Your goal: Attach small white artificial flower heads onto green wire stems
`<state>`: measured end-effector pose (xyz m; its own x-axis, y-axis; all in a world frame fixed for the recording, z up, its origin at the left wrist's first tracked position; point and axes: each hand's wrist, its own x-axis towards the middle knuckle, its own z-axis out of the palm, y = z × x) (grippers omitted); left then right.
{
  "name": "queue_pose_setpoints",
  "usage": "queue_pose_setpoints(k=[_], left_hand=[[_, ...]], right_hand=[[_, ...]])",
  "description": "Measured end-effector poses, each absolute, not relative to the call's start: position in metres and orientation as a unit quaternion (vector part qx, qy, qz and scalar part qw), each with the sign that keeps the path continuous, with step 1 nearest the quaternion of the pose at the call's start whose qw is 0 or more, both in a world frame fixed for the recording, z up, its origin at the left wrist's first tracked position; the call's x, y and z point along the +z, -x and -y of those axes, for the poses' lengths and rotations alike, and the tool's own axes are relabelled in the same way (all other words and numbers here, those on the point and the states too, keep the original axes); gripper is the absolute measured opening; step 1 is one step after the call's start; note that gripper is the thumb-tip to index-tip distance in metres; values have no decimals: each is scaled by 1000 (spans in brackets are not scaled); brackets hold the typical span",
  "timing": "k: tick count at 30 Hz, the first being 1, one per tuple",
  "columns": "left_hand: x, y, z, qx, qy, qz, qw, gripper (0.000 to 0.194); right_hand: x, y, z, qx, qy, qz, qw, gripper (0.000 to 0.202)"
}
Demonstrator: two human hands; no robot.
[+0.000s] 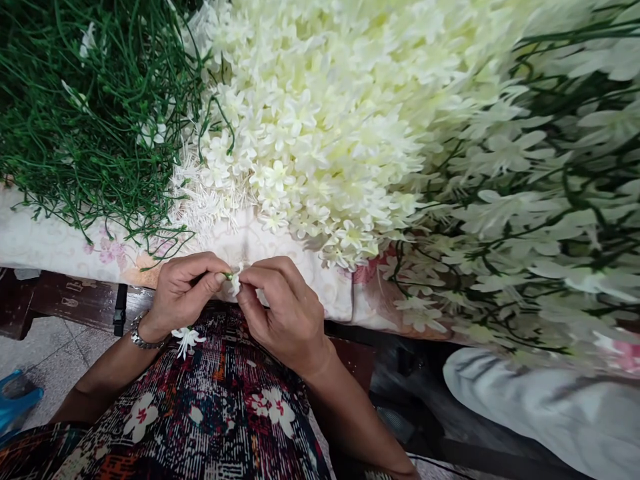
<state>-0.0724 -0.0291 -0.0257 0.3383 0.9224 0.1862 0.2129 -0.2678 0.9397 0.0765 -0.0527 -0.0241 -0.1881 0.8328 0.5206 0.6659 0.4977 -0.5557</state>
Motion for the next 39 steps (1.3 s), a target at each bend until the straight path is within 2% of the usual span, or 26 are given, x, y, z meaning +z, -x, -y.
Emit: queue_pose_setpoints(k=[18, 39], left_hand=[[-31, 72, 30, 385, -729, -382, 417, 14], [-34, 71, 30, 422, -715, -383, 405, 13]], right_hand=[[-18, -85, 47, 95, 459, 813, 345, 15], [-24, -78, 47, 147, 483, 783, 363, 13]])
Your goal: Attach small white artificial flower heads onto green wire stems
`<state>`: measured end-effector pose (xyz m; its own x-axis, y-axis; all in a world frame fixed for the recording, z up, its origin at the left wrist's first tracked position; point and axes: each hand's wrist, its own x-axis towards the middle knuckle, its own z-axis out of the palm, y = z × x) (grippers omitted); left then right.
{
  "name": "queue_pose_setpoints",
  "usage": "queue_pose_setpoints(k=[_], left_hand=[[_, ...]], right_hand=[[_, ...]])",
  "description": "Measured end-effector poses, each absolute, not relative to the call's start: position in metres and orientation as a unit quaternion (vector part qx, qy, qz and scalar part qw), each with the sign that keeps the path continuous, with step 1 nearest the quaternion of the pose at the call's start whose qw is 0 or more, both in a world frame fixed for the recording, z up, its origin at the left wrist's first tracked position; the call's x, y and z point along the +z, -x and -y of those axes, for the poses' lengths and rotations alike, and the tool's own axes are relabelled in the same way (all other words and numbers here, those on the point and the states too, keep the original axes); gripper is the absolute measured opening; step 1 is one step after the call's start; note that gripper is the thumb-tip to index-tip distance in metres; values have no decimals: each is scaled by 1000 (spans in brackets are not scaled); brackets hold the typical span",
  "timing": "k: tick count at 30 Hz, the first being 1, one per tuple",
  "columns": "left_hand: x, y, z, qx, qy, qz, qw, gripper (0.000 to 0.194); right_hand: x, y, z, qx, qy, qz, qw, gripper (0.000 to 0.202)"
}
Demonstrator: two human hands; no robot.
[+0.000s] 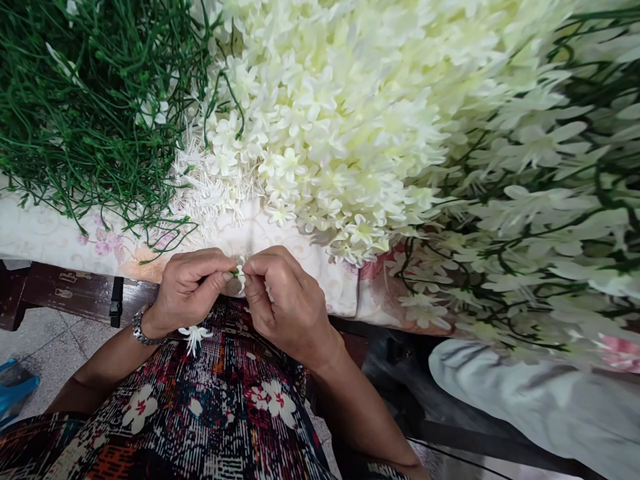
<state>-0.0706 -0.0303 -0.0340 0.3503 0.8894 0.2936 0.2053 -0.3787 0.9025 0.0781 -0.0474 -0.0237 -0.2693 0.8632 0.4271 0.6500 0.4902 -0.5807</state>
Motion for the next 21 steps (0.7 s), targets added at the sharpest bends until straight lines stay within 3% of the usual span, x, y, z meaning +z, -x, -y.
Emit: queue_pose_setpoints(k=[21], left_hand=[[-34, 68, 32, 413, -729, -398, 373, 17]], right_hand=[[-24, -77, 48, 133, 498, 786, 341, 14]])
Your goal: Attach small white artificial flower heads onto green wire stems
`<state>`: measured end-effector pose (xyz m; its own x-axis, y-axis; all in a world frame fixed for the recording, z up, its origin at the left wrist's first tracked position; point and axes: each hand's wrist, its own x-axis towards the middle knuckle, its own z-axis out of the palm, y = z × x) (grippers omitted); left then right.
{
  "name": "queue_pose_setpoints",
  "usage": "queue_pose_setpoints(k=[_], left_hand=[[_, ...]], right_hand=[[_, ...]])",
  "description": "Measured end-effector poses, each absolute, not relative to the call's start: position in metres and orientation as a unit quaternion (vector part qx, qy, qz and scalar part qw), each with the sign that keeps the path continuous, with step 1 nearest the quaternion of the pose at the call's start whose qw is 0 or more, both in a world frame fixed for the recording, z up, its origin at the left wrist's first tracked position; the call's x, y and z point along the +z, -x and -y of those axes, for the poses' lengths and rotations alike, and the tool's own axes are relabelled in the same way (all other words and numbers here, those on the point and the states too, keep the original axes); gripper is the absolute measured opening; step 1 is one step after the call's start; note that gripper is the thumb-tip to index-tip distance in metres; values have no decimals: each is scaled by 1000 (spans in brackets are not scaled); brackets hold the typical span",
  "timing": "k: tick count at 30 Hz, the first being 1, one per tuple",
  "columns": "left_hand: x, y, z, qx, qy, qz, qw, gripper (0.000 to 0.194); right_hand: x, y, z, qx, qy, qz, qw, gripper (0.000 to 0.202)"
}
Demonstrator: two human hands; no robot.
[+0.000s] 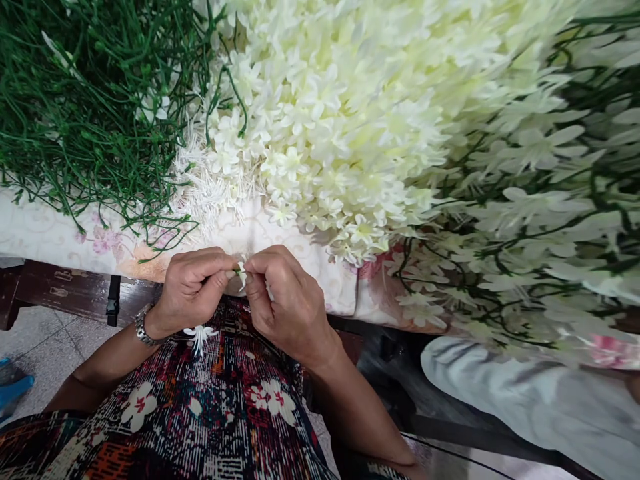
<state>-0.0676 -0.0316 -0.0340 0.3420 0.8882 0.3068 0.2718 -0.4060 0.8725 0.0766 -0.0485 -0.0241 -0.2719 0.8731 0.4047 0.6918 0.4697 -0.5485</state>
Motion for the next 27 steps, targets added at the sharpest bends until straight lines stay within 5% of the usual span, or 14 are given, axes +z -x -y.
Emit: queue_pose_setpoints(k=[27], left_hand=[[-37, 66, 32, 415, -737, -403, 349, 16]], right_hand=[[-30, -74, 50, 146, 513, 761, 368, 14]])
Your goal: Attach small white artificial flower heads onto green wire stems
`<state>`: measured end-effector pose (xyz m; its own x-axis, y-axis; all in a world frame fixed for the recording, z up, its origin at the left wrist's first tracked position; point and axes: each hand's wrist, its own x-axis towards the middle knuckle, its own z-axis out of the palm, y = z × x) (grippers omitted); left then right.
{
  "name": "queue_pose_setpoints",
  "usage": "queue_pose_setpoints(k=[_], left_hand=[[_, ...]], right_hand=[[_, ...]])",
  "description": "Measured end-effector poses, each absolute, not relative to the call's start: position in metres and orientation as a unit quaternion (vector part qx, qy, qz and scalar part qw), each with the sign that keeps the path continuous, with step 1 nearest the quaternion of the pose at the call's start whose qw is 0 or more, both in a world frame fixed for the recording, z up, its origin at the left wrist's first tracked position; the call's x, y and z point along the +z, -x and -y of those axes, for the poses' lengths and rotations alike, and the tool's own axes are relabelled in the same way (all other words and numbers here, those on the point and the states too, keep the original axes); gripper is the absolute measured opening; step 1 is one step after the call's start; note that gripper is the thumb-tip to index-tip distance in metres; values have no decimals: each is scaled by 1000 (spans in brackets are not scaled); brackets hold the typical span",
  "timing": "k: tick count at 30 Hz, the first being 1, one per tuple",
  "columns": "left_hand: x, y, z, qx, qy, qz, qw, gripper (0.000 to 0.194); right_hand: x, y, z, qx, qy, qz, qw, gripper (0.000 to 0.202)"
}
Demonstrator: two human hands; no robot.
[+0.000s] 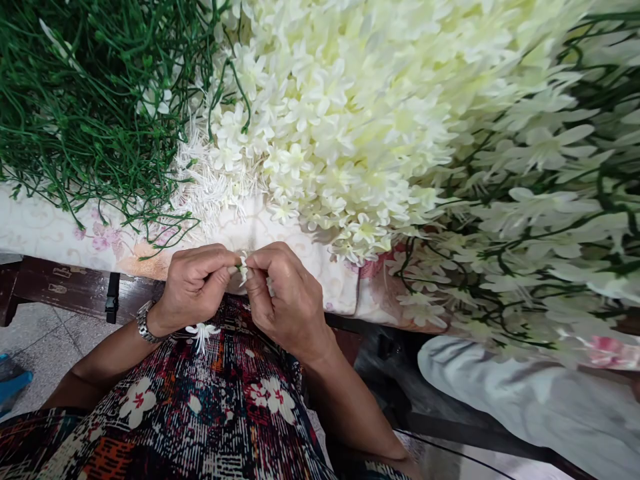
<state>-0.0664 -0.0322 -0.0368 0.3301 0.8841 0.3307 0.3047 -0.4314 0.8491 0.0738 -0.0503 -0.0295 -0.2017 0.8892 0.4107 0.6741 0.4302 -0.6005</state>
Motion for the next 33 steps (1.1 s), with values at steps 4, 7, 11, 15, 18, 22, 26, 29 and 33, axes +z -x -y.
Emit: queue_pose_setpoints(k=[4, 7, 11, 15, 18, 22, 26, 29, 33], left_hand=[[-37, 67, 32, 410, -732, -407, 360, 16], [-37, 67, 32, 412, -732, -411, 353, 16], [-37, 66, 32, 407, -740, -408, 346, 16], [-35, 66, 32, 410, -743, -407, 339, 17], [-35, 65, 32, 417, -740, -408, 336, 17], [-35, 64, 32, 417, -736, -418, 333, 17], [-35, 64, 32, 418, -733, -426, 328, 17], [-35, 64, 32, 419, -731, -427, 328, 17], [-36, 64, 32, 418, -730, -426, 333, 17]], right_hand=[[-28, -75, 50, 144, 522, 763, 354, 14], [-23, -77, 49, 120, 511, 784, 332, 15], [-20, -78, 48, 82, 487, 811, 313, 16], [-23, -77, 47, 82, 486, 807, 325, 14], [-26, -76, 47, 99, 491, 792, 348, 14], [-29, -74, 47, 119, 499, 774, 372, 14], [-31, -73, 49, 132, 508, 762, 379, 14], [-33, -73, 50, 143, 514, 756, 379, 14], [-34, -73, 51, 152, 517, 751, 382, 15]])
